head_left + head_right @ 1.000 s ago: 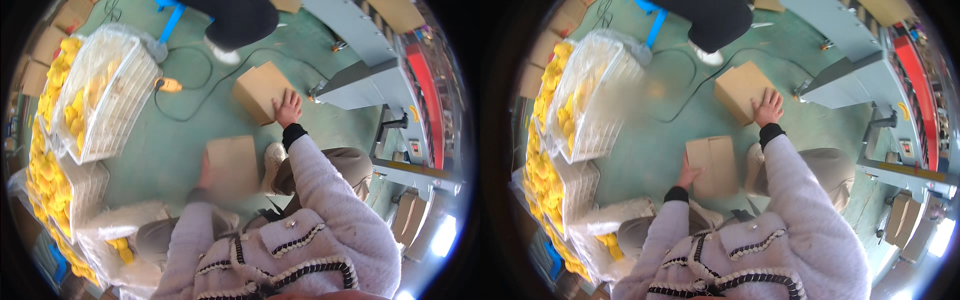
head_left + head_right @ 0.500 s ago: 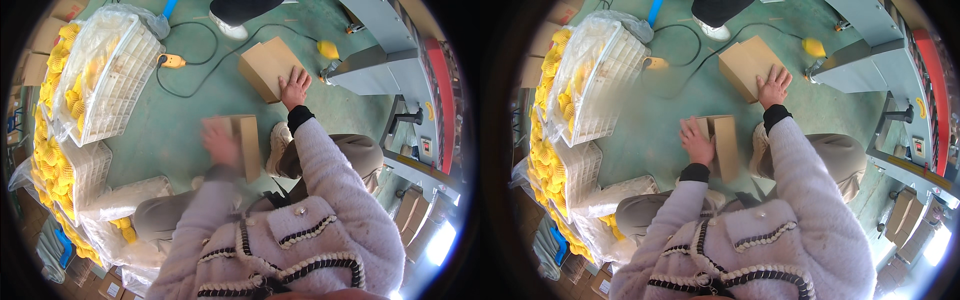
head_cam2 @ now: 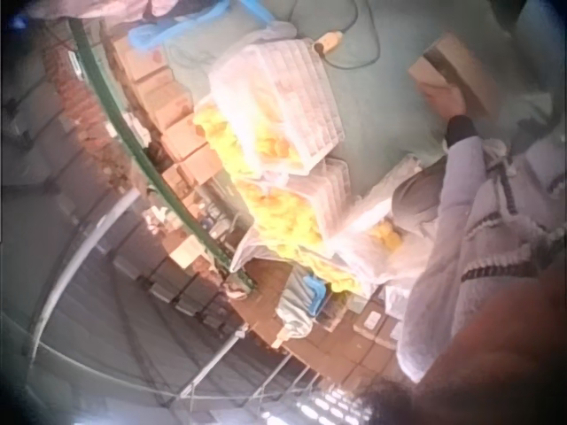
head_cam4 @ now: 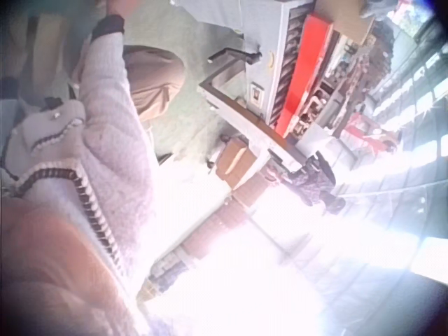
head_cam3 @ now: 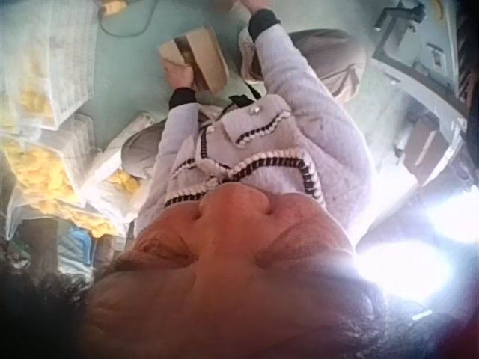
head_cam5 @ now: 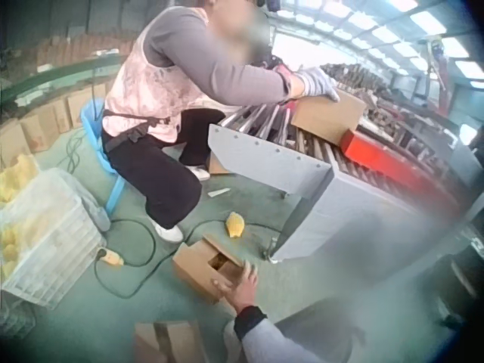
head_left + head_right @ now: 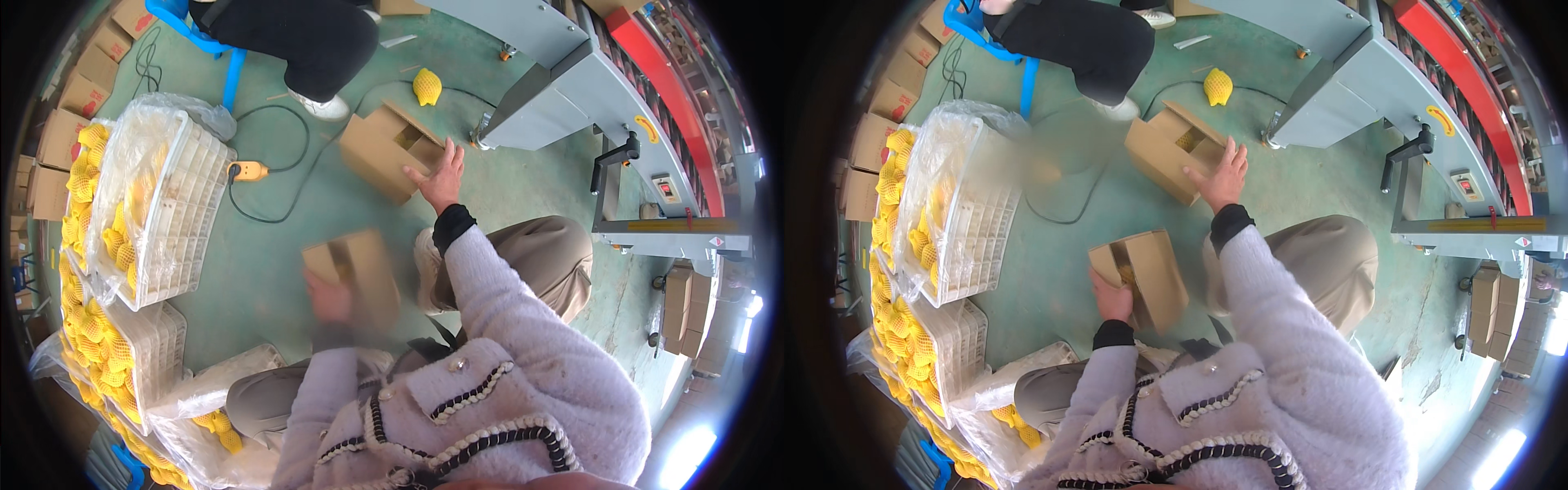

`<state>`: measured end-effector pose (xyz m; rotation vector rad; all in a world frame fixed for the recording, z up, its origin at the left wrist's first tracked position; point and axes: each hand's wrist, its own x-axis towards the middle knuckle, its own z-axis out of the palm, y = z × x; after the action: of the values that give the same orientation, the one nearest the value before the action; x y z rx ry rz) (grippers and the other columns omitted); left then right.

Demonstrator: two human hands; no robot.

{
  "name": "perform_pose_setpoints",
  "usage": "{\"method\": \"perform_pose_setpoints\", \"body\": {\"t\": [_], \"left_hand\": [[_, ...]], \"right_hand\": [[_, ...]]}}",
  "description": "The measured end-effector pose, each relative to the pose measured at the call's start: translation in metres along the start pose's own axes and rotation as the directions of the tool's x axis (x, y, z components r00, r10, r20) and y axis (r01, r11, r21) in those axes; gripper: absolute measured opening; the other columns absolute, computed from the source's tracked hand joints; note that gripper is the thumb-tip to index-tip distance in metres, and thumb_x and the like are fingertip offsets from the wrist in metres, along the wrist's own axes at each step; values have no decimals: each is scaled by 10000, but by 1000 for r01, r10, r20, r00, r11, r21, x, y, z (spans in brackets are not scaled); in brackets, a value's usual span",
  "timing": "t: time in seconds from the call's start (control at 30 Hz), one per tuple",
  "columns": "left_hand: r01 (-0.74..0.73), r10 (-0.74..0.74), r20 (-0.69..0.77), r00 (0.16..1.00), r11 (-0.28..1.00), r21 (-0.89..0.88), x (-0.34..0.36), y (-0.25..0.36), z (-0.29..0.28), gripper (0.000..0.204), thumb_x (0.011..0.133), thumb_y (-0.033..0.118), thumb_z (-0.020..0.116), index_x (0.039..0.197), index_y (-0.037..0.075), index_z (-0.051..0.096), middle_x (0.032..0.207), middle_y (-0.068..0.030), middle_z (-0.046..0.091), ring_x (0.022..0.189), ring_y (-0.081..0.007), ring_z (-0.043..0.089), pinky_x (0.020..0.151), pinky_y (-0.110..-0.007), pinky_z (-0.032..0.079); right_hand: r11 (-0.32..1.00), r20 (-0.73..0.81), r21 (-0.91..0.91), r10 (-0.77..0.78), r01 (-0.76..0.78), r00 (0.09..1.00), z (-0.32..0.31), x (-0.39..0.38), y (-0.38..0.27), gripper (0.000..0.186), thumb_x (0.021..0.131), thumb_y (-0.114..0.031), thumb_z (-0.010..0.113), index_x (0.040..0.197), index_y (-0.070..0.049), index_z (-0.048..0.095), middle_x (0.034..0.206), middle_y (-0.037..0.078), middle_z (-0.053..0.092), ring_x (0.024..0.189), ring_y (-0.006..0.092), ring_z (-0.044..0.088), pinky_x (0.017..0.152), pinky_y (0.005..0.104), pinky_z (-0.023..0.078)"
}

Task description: The person sits on the floor and repeatedly picks yellow foam-wrapped fruits from white plastic crates, places them into small cardboard boxes, closes the boxes, and hands them to a coworker. The process is repeated continuously.

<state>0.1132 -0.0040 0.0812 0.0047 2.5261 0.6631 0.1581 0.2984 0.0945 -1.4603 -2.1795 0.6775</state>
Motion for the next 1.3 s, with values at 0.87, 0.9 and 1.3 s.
{"method": "perform_pose_setpoints", "body": {"t": [0.87,0.9,1.3], "left_hand": [[-647,596,-257,761,661,-380,29,62,-132,684,862,296,672,1386,6,341,1367,-176,451,1203,-306,503,1020,-418,389],[-684,634,-261,728,645,-340,23,86,-146,702,849,289,683,1388,1,337,1357,-185,456,1203,-313,501,1019,-414,387],[-853,853,1,523,523,-2,-7,284,-147,839,779,224,664,1487,112,229,1227,-250,503,1124,-428,522,942,-455,433]], "right_hand": [[713,522,692,-391,-109,758,-24,-93,-71,1047,698,-297,815,1467,-2,166,1399,202,410,1307,286,411,1088,378,330],[669,483,736,-407,-107,776,-34,-83,-74,1067,698,-284,810,1479,-12,137,1404,199,403,1310,286,406,1092,377,325],[358,54,933,-181,15,982,-63,-20,-46,1007,849,-485,597,1506,-25,-11,1537,213,154,1424,317,197,1141,417,214]]}}
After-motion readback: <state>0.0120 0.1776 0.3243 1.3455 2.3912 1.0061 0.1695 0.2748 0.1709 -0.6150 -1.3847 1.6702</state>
